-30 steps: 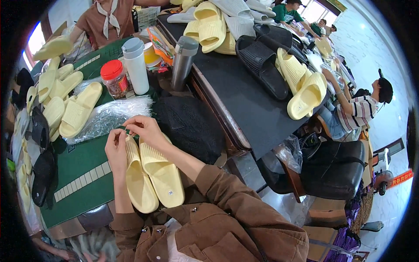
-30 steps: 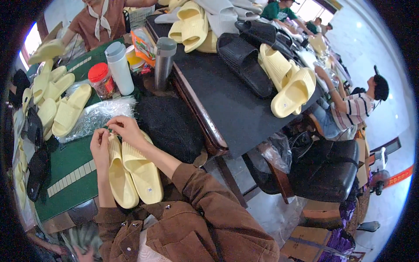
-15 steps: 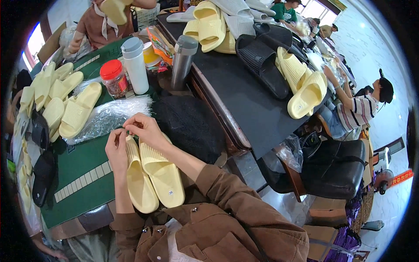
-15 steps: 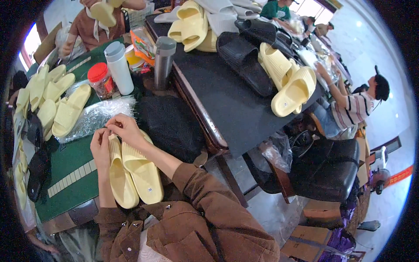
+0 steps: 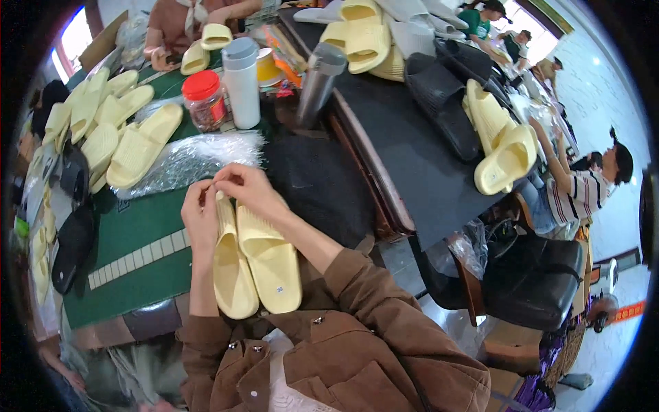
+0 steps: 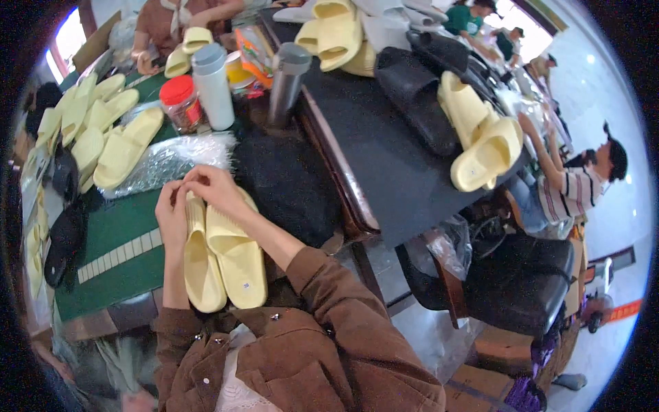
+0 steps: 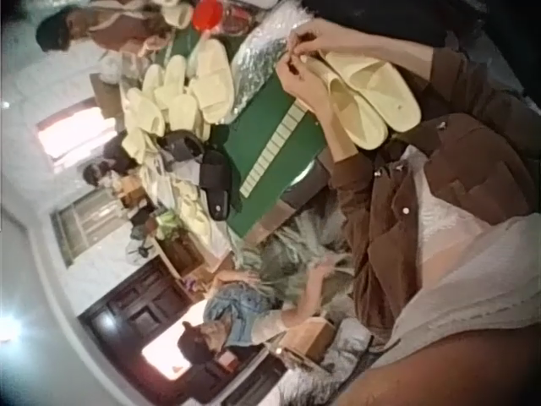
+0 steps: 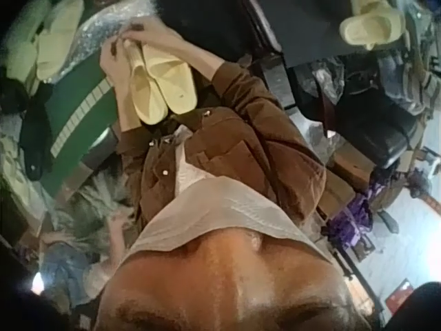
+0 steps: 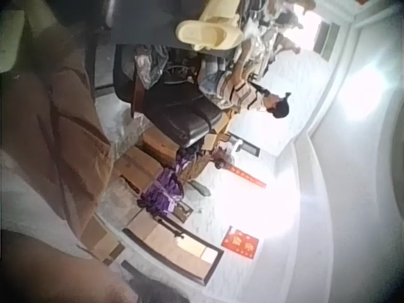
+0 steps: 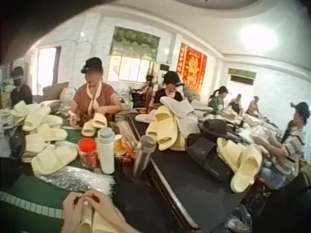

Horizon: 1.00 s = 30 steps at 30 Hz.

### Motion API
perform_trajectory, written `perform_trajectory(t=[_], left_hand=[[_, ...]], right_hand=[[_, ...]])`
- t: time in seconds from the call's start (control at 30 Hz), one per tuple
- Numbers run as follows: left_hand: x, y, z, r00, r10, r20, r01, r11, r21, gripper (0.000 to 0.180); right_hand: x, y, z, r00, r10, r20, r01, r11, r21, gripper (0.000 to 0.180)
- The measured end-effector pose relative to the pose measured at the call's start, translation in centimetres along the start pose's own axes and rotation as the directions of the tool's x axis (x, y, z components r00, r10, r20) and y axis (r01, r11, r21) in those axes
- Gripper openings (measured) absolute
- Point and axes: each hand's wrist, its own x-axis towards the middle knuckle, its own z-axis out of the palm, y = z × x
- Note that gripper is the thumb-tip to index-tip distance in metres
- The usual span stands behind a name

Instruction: Inspecting and trimming loose threads from finished sandals and slippers.

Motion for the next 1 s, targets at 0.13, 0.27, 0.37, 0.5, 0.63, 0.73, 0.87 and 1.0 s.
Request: perform_trajectory(t=[0.13, 0.27, 0.37, 0.5, 0.63, 0.73, 0.87, 1.0], left_hand=[[-0.1, 0.9, 0.4, 1.0, -0.004, 0.016, 0.004, 1.0, -0.001, 0.008], [-0.1, 0.4, 0.3, 0.999, 0.053, 0.013, -0.053, 0.999, -0.002, 0.009], [-0.2, 0.5, 0.2, 1.0, 0.027, -0.006, -0.027, 1.0, -0.005, 0.009], [-0.4, 1.3, 0.1, 1.0, 0.014, 0.012, -0.014, 1.0, 0.026, 0.009], [-0.3, 1.8, 0.0, 0.999, -0.014, -0.03, 0.016, 0.999, 0.039, 0.008], [-0.3, 1.3, 0.2, 0.999, 0.047, -0.005, -0.047, 0.996, 0.072, 0.008], [-0.3, 1.2, 0.3, 0.994, 0.108, -0.032, -0.106, 0.991, 0.078, 0.008], [-0.4, 1.2, 0.4, 0.998, 0.058, -0.015, -0.056, 0.991, 0.121, 0.009]], right_hand=[[0.1, 0.3, -0.5, 0.995, -0.017, -0.098, 0.023, 0.998, 0.06, 0.01], [0.1, 0.4, -0.3, 0.999, 0.011, -0.043, -0.006, 0.993, 0.115, 0.009], [0.1, 0.8, 0.1, 0.997, 0.056, 0.05, -0.064, 0.982, 0.176, 0.006], [-0.2, -0.3, -0.1, 0.996, 0.088, -0.024, -0.087, 0.994, 0.065, 0.009], [-0.2, -0.5, -0.3, 0.986, -0.003, -0.169, 0.025, 0.991, 0.13, 0.008], [0.0, -0.1, -0.3, 0.997, 0.039, -0.071, -0.027, 0.986, 0.166, 0.007], [0.0, 0.1, 0.0, 0.996, 0.073, 0.046, -0.077, 0.992, 0.099, 0.01], [-0.2, -0.7, -0.3, 0.994, 0.079, -0.081, -0.068, 0.989, 0.13, 0.016]])
